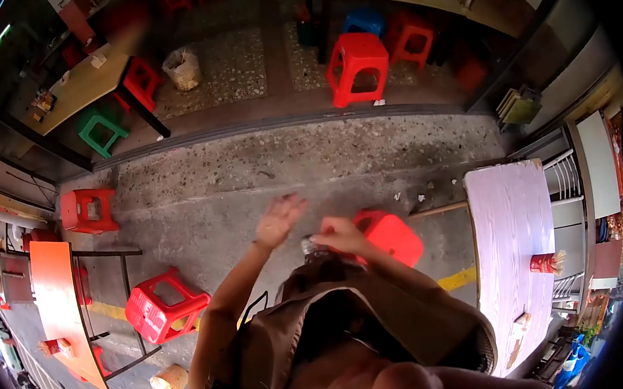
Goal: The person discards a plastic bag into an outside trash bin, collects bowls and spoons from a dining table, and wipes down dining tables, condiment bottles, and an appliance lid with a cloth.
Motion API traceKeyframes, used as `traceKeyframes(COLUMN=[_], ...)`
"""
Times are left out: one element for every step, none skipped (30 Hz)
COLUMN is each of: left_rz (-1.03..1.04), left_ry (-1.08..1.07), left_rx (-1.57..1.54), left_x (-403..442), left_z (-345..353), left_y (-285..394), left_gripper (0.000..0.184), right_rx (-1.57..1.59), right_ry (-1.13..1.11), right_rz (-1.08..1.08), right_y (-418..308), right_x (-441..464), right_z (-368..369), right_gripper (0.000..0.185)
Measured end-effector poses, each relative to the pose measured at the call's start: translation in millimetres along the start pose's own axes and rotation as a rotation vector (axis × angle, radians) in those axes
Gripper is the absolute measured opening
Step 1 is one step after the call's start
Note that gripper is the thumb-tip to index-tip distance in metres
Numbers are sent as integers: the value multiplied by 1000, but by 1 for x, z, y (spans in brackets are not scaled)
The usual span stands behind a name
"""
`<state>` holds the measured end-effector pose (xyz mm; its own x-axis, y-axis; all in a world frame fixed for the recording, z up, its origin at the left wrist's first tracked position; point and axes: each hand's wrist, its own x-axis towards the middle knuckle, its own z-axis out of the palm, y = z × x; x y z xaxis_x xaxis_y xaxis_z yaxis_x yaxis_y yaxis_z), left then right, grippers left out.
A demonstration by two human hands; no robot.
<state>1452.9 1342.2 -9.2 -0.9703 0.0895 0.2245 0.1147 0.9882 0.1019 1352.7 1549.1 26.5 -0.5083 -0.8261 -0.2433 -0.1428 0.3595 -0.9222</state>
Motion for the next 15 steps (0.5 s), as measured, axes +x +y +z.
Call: traceKeyframes(left_rz=[-200,-530,-883,-1119,-1252,-1346,-1456,-1524,-1560,-1648,-1581,-1498,-1451,-1400,-1395], left_ry=[-129,-290,-458,-448,-377,-358,-395,-432,-528,-728,-927,-1108,-1119,-1135,-1034], left_rx=[75,44,-11,-134,-142,-119,-89,22,20,-100,-190,-274,-330,-404,-419], left_x=[-14,-34,-53,-83,-110,-134,-141,-159,-174,-147,-129,-117,-121,-114,-29], left_z=[13,11,5,4,0,-5,-19,-12,-3,-20,-21,-21,17,57,15], left_y=[-52,-97,-139,-180,-211,-234,-243,-253,-262,-270,-284,-307,-342,-372,-400], left_gripper=[61,65,70,69,66,63,60,59,55,55,57,60,63,67,65], right_rx=[17,0,-30,-44,16,70,-34,-56,-77,-85,-87,-89,-122,-167,-113], right_ry=[-16,-90,-157,-166,-239,-313,-279,-285,-145,-7,86,191,269,341,345], right_rz=[23,31,20,5,-109,-224,-225,-244,-250,-246,-230,-223,-153,-74,55], right_y=[-12,-30,-49,-65,-78,-93,-117,-124,-124,-121,-104,-88,-83,-65,-12], right_x=[29,66,112,160,207,258,309,367,425,479,532,587,620,639,667], right_z=[-7,-18,-35,-52,-68,-87,-110,-129,-145,-156,-165,-180,-191,-205,-216], right_gripper=[27,25,23,23,23,23,20,20,20,20,21,22,24,26,30])
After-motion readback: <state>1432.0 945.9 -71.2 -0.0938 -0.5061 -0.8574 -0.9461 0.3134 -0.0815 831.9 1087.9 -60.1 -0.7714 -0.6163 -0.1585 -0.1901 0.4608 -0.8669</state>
